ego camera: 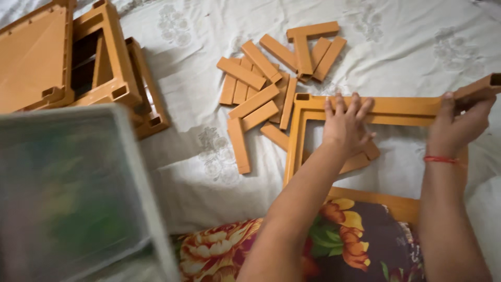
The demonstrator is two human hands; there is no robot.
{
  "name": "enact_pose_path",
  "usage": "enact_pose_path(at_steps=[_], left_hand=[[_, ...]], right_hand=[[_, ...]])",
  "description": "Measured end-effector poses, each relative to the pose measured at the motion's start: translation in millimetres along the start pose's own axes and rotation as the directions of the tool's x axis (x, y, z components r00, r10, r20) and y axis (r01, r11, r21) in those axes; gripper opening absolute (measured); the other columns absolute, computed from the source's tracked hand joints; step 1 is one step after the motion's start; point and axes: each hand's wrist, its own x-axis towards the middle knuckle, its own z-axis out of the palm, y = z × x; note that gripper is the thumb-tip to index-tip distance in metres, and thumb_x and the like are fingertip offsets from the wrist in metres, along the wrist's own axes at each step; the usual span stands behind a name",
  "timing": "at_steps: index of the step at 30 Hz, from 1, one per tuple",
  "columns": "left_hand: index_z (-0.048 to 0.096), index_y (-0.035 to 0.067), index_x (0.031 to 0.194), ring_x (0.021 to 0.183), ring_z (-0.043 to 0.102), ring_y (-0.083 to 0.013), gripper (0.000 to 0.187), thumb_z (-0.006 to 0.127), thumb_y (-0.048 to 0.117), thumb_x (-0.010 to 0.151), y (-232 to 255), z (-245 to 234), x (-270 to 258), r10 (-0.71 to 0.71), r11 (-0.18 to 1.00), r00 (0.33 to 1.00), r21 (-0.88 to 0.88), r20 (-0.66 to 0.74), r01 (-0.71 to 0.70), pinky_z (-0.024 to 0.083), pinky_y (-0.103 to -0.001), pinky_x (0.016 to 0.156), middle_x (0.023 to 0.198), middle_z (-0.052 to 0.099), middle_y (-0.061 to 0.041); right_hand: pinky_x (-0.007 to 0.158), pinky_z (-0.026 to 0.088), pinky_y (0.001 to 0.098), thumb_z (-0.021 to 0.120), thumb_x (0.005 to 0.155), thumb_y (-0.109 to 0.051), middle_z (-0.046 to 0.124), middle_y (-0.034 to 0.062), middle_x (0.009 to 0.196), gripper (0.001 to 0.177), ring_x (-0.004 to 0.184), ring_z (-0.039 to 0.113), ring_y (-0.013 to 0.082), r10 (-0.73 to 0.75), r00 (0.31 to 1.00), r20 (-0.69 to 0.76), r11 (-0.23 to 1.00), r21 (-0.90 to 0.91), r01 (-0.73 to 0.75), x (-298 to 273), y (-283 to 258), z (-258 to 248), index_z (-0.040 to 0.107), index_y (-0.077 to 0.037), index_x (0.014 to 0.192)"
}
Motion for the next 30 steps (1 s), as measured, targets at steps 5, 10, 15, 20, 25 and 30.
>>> enact_pose_path(at_steps=[5, 10, 15, 20, 25, 30], left_hand=[[0.014, 0.02, 0.156, 0.151, 0.01, -0.0458, 0.097, 0.046, 0.078, 0.085, -34.7, 13.4, 16.2, 0.158, 0.981, 0.988, -0.111, -0.003, -0.157, 0.011, -0.058, 0.119, 0.169, 0.018, -0.011], [0.038, 0.007, 0.156, 0.153, 0.035, -0.0357, 0.083, 0.059, 0.057, 0.094, -126.4, 28.0, 20.3, -0.233, 0.924, 0.925, -0.365, -0.301, 0.114, 0.037, -0.05, 0.12, 0.159, 0.046, -0.017], [0.035, 0.011, 0.154, 0.15, 0.034, -0.0343, 0.081, 0.062, 0.055, 0.092, -162.9, 12.2, -12.6, -0.373, 0.888, 0.869, -0.397, -0.324, 0.233, 0.033, -0.059, 0.116, 0.16, 0.041, -0.013], [0.027, 0.017, 0.157, 0.159, 0.02, -0.027, 0.085, 0.062, 0.06, 0.093, -102.8, -9.2, -20.9, -0.139, 0.973, 0.979, -0.205, -0.15, 0.106, 0.021, -0.061, 0.124, 0.168, 0.027, -0.01], [0.018, 0.016, 0.161, 0.158, 0.016, -0.0286, 0.094, 0.062, 0.06, 0.092, -46.8, 5.5, -13.7, 0.191, 0.953, 0.944, -0.18, -0.269, -0.244, 0.015, -0.056, 0.128, 0.168, 0.022, -0.009], [0.015, 0.021, 0.162, 0.159, 0.011, -0.034, 0.099, 0.057, 0.071, 0.089, -43.7, 24.2, -7.9, 0.249, 0.962, 0.959, -0.075, -0.138, -0.261, 0.013, -0.059, 0.126, 0.172, 0.013, -0.007]], right_hand=[[0.093, 0.051, 0.0517, 0.085, 0.085, -0.007, 0.06, 0.0375, 0.12, 0.071, 0.104, 0.061, 0.0498, -0.221, 0.975, 0.009, 0.844, -0.5, 0.196, 9.3, -5.1, 9.1, 0.04, 0.022, 0.132], [0.121, 0.039, 0.0484, 0.071, 0.108, -0.009, 0.049, 0.0288, 0.149, 0.059, 0.14, 0.053, 0.0413, -0.041, 0.976, 0.212, 0.981, -0.175, 0.079, 14.0, 1.4, 30.0, 0.035, 0.012, 0.15], [0.12, 0.042, 0.0479, 0.074, 0.096, -0.011, 0.052, 0.0263, 0.144, 0.063, 0.139, 0.055, 0.0397, 0.158, 0.97, 0.186, 0.917, 0.336, -0.214, 17.5, 33.9, 51.0, 0.042, 0.011, 0.145], [0.11, 0.051, 0.0386, 0.072, 0.102, -0.014, 0.061, 0.0149, 0.129, 0.041, 0.12, 0.06, 0.0256, 0.295, 0.869, 0.397, 0.514, 0.701, -0.494, 20.9, 79.1, 52.4, 0.055, 0.004, 0.135], [0.101, 0.053, 0.0309, 0.07, 0.115, -0.012, 0.062, 0.008, 0.123, 0.022, 0.11, 0.061, 0.0166, 0.196, 0.928, 0.317, 0.89, 0.34, -0.304, 13.5, 87.9, 46.6, 0.057, 0.001, 0.128], [0.091, 0.053, 0.0302, 0.073, 0.11, -0.022, 0.069, 0.0069, 0.111, 0.028, 0.1, 0.065, 0.0149, 0.175, 0.889, 0.422, 0.93, 0.225, -0.29, 1.5, 35.5, 51.4, 0.062, -0.002, 0.125]])
